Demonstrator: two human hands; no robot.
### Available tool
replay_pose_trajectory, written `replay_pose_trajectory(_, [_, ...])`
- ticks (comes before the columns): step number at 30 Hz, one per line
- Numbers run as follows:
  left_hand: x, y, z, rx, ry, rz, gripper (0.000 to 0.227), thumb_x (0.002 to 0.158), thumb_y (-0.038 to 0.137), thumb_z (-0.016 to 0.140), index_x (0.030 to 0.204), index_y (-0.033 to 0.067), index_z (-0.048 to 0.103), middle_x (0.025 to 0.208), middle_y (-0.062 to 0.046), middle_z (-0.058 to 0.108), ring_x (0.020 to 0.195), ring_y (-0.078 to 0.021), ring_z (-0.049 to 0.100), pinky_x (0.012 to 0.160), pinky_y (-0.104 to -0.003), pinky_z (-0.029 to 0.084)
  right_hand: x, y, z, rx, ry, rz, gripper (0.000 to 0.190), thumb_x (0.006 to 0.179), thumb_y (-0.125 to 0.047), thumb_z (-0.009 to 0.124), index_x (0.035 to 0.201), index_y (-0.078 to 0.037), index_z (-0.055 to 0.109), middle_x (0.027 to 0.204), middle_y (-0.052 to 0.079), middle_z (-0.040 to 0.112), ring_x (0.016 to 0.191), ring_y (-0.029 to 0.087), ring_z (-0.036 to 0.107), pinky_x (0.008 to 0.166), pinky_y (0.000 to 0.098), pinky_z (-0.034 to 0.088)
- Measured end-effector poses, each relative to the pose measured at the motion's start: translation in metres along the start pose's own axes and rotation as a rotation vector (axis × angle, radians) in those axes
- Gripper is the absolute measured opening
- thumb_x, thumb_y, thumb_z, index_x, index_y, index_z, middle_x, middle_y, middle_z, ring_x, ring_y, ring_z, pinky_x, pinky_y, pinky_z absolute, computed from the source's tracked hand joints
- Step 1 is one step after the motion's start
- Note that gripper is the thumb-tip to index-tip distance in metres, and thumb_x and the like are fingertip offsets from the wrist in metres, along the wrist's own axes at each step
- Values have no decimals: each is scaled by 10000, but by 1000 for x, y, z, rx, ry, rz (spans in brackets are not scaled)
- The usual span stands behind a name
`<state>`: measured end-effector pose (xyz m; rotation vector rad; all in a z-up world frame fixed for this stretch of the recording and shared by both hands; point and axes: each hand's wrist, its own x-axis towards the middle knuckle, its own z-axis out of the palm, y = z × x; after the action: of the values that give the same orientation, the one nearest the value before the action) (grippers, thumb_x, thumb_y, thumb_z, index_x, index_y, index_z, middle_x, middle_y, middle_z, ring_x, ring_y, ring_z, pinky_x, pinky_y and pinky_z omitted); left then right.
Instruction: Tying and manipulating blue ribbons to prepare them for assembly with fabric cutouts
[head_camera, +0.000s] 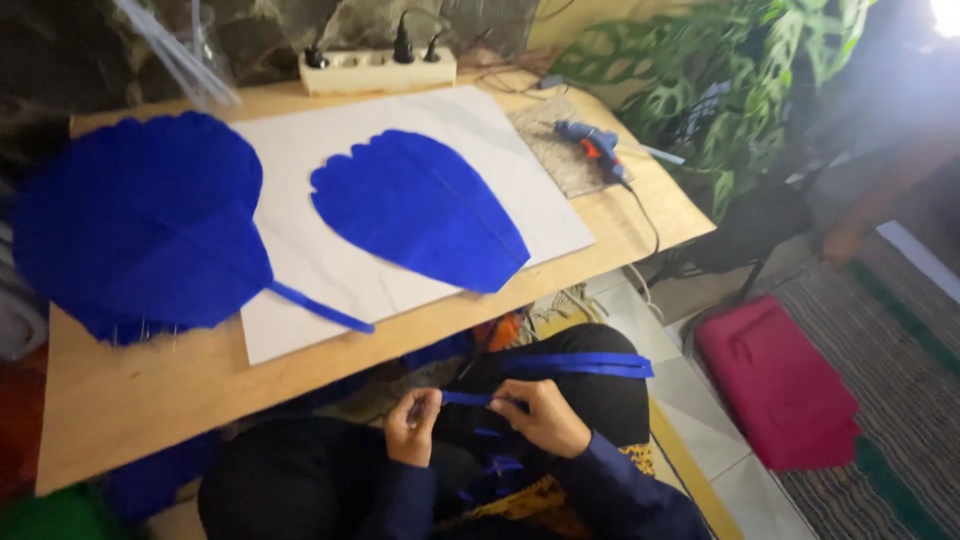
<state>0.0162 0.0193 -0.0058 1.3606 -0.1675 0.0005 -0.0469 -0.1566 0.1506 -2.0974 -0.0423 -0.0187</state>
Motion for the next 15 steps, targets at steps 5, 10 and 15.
replay_pose_trajectory(5, [1, 1, -2, -104, 30, -18, 137, 779, 136, 627, 773, -1, 623, 700, -37, 616, 602, -84, 497, 593, -181, 394, -1, -12, -4, 0, -14, -11, 64, 765, -82, 610, 741, -35, 647, 509, 10, 560, 426, 103, 485, 438, 214, 409])
replay_pose_trajectory(10, [-1, 12, -2, -48, 96, 44, 145, 780, 155, 633, 771, 11, 625, 637, 4, 563, 538, -55, 424, 513, -160, 341, -1, -6, -2, 19, -31, 4, 60, 760, -79, 627, 756, -23, 646, 557, 8, 581, 447, 89, 492, 435, 205, 416])
replay_pose_trajectory(15, [-1, 12, -6, 7, 167, 49, 151, 770, 161, 636, 775, 10, 637, 632, -10, 582, 534, -68, 446, 510, -169, 357, -3, 5, 3, -1, -27, 9, 68, 765, -90, 610, 740, -41, 649, 520, 3, 568, 424, 93, 489, 421, 208, 404])
